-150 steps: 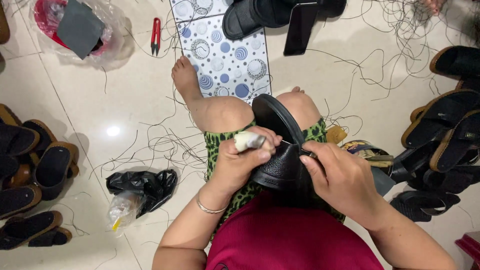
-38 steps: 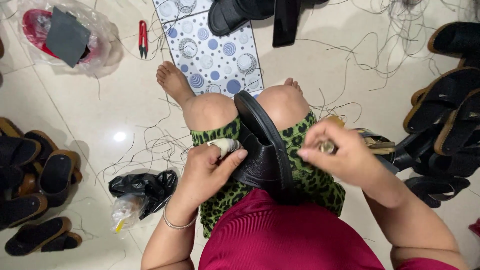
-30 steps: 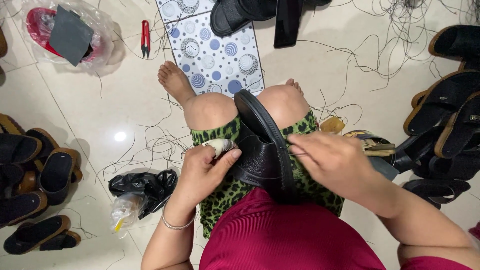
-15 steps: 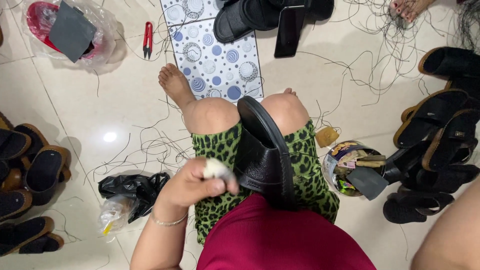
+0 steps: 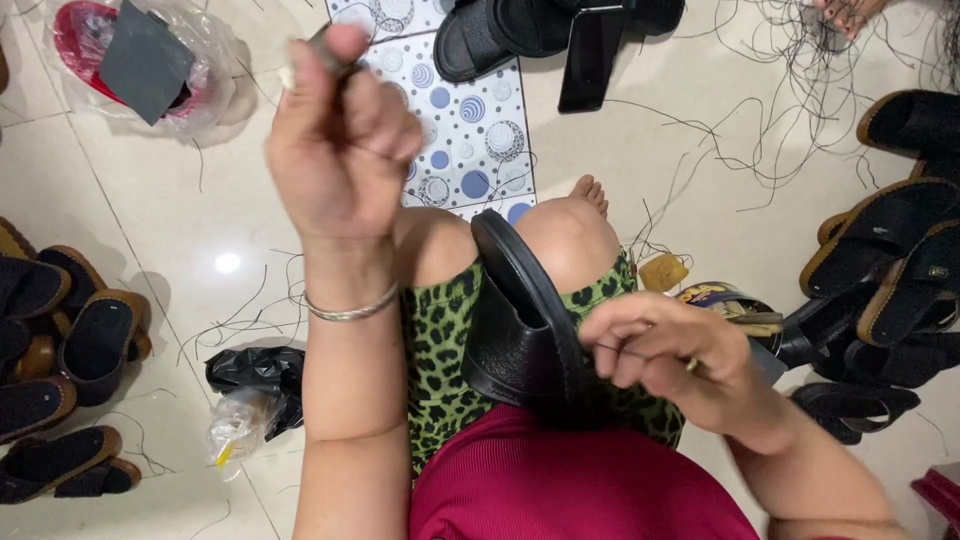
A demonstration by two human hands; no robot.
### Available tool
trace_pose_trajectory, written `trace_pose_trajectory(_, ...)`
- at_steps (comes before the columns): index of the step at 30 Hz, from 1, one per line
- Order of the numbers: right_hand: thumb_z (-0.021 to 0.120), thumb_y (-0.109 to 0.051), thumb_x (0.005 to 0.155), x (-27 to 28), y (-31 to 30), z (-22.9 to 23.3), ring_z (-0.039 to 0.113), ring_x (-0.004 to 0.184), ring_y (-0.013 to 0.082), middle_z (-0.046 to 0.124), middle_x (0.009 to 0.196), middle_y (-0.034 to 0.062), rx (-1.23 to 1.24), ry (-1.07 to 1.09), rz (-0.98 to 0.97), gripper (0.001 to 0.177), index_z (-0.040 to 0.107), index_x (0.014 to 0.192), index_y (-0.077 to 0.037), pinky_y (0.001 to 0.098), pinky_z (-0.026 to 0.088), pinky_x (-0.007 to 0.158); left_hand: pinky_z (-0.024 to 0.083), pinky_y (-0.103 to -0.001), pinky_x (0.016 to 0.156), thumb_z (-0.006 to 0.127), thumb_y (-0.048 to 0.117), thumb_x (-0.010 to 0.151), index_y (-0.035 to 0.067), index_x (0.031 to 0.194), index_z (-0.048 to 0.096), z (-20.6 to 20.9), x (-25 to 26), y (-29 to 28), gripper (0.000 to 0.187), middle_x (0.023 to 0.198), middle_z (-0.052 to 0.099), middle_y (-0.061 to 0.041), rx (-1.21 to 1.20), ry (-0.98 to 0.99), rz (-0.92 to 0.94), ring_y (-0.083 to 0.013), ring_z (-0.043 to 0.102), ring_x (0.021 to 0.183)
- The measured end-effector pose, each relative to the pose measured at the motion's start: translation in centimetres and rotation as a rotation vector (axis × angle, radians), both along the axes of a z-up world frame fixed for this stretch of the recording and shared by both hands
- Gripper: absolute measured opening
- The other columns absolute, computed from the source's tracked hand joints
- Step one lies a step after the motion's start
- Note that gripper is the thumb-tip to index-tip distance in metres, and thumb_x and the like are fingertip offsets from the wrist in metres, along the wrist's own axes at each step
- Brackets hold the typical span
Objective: Hand-stitching the upper strap of a black sandal using a needle and thread.
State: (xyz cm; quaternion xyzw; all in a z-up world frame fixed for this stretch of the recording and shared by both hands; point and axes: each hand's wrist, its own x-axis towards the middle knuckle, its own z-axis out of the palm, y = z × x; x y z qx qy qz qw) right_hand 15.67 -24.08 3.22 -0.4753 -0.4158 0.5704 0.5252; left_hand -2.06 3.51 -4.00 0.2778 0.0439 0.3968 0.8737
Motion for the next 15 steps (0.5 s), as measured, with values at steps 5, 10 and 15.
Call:
trace_pose_trajectory(5, 0.041, -0.025, 0.110, -1.3, 1.6, -4.4, 0.039, 0.041, 0.0092, 0.047, 0.053, 0.0015, -0.041, 0.170, -0.251, 0.047, 0.048, 0.066, -0.010, 0.0181, 0.038, 0.032, 0.020, -0.023, 0.037, 0.049, 0.037, 0.107, 0.012, 0.094, 0.071, -7.4, -6.6, -0.1, 0.036, 0.055, 0.023, 0.009, -0.418, 0.289, 0.121, -0.0057, 0.019, 0.042)
trace_pose_trajectory(10, 0.053, -0.026, 0.109, 4.5, 1.1, -3.0, 0.042, 0.041, 0.0129, 0.047, 0.042, 0.0040, -0.158, -0.124, -0.311, 0.047, 0.061, 0.067, -0.005, 0.0312, 0.058, 0.057, 0.064, -0.055, 0.079, 0.047, 0.035, 0.109, 0.005, 0.091, 0.063, -11.5, -13.4, -0.2, 0.039, 0.089, 0.070, -0.023, -0.239, 0.465, -0.034, -0.0391, 0.077, 0.092)
trace_pose_trajectory(15, 0.054, 0.003, 0.101, 5.5, -1.5, -0.1, 0.060, 0.078, 0.0227, 0.062, 0.112, 0.0211, -0.263, -1.035, -0.108, 0.052, 0.051, 0.152, 0.007, 0.0332, 0.052, 0.070, 0.046, -0.027, 0.053, 0.080, 0.010, 0.092, -0.005, 0.093, 0.076, -4.1, -13.2, -5.4, 0.015, 0.067, 0.066, -0.009, 0.722, 1.542, 0.323, -0.0156, 0.053, 0.056)
